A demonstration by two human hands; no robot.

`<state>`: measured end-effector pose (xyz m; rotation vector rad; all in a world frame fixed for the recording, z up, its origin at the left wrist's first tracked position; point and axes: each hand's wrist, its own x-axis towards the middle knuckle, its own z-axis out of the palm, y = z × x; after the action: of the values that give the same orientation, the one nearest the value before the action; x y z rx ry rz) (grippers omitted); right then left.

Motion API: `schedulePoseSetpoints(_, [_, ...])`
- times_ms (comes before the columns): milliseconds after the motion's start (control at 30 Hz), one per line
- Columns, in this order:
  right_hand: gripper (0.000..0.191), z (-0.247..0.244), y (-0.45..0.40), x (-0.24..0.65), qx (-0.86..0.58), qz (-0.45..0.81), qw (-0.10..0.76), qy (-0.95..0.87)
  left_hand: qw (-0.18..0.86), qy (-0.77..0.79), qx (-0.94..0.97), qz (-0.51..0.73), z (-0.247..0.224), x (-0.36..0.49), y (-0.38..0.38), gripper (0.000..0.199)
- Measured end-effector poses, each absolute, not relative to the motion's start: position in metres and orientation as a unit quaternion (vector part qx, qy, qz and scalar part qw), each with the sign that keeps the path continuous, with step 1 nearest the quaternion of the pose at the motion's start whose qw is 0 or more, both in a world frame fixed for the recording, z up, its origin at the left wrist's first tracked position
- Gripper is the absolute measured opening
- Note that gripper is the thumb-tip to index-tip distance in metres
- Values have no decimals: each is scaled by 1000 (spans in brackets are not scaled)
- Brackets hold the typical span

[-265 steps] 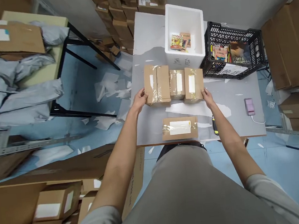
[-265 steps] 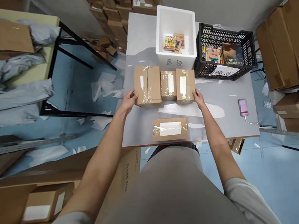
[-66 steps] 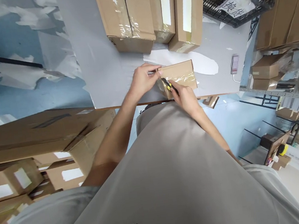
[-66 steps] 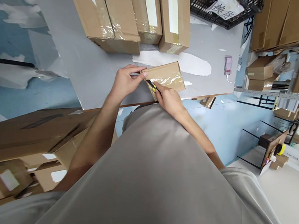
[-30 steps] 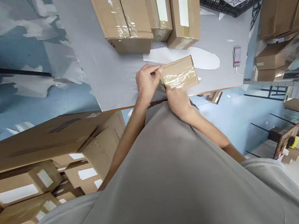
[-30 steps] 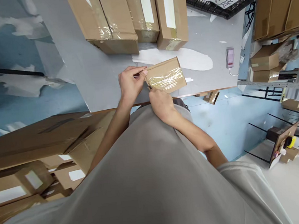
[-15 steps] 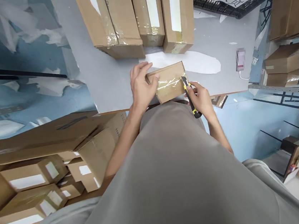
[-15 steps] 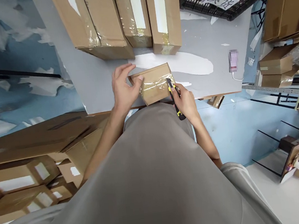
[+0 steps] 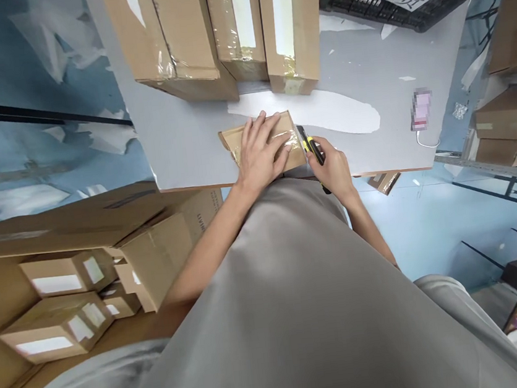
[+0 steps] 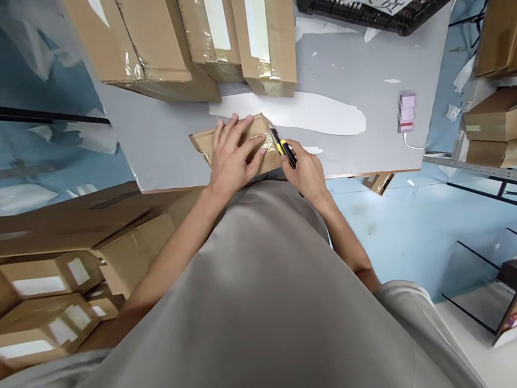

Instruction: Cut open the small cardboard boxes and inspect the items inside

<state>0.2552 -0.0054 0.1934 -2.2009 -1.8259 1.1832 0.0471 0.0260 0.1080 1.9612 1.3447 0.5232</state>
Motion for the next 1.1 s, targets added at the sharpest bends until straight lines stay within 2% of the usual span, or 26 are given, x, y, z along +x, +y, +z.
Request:
schedulePoseSetpoints(167, [57,195,-1,255,-690,379,-18,-617,350,519,751,212,103,49,27,45])
schedulePoseSetpoints(600, [72,207,-10,209,-735,271,-153,-602,381,470,760,236,96,43,29,56])
schedulePoseSetpoints(833, [70,213,-16,181,-776,242,-176,-555,405,425,769,253,96,37,27,78])
schedulePoseSetpoints(1100, [71,223,-9,157,-802,219,-200,-519,424,407,761,276,95,40,24,76])
